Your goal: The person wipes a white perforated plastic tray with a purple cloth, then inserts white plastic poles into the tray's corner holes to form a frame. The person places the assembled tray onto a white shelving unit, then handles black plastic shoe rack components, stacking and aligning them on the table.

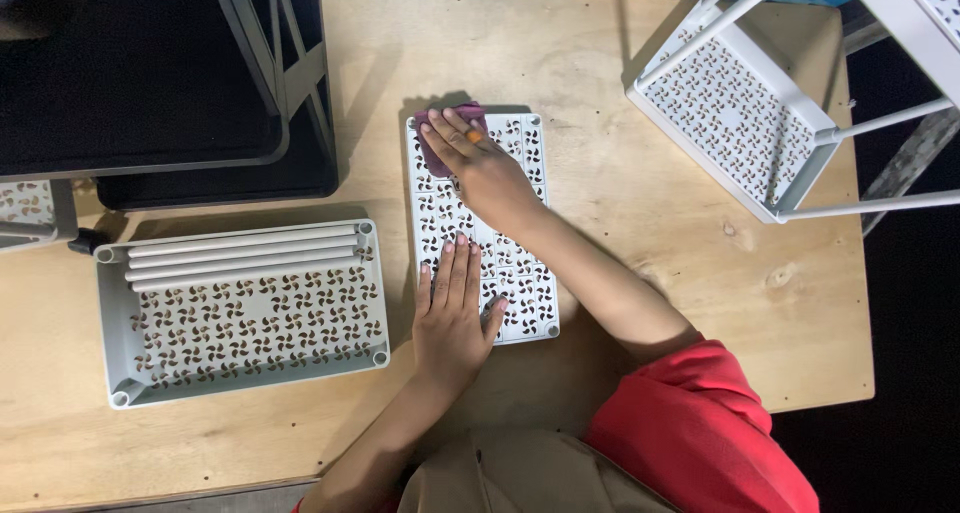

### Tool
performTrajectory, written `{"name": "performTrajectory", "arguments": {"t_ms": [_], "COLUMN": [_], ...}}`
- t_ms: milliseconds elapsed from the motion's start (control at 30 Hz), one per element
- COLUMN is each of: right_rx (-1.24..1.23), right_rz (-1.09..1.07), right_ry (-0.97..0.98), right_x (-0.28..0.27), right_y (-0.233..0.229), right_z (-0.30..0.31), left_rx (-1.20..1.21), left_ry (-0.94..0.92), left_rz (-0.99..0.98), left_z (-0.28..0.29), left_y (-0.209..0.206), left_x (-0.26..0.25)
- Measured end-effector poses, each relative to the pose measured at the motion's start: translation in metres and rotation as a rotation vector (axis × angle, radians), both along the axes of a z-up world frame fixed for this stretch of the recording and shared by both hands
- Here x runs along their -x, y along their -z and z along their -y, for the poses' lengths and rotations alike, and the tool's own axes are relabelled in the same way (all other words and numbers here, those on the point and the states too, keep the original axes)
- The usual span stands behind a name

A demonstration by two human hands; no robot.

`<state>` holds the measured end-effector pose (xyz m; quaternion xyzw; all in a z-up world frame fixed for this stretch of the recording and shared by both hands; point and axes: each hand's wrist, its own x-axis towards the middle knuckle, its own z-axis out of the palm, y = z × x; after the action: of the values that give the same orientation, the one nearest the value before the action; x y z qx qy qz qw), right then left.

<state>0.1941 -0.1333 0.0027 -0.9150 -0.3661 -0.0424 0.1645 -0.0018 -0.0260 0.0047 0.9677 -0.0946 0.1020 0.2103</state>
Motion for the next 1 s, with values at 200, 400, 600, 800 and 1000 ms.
{"name": "performTrajectory", "arguments": {"t_ms": [200, 400, 600, 800, 1000], "right_rx": [0.167, 0.033, 0.012, 0.024, 0.048], "right_rz": [0.22, 0.113, 0.072, 0.045, 0.002], "right_ry": [0.03, 0.203, 0.28, 0.301, 0.312], "right_x": [0.001, 0.017, 0.048, 0.107, 0.175], "right_y": [-0.005, -0.014, -0.013, -0.016, -0.024], "right_z": [0.033, 0.066, 0.063, 0.066, 0.071], "left_rx": [0.039, 0.037, 0.023, -0.017, -0.022], "left_ry": [-0.005, -0.006, -0.002, 0.003, -0.004], "left_rz": [-0.017, -0.01, 0.005, -0.036, -0.096], "left_z": [0.0, 0.0, 0.002, 0.003, 0.004], "left_y": [-0.002, 0.002, 0.009, 0.016, 0.018], "left_x": [0.001, 0.001, 0.0, 0.001, -0.001]}}
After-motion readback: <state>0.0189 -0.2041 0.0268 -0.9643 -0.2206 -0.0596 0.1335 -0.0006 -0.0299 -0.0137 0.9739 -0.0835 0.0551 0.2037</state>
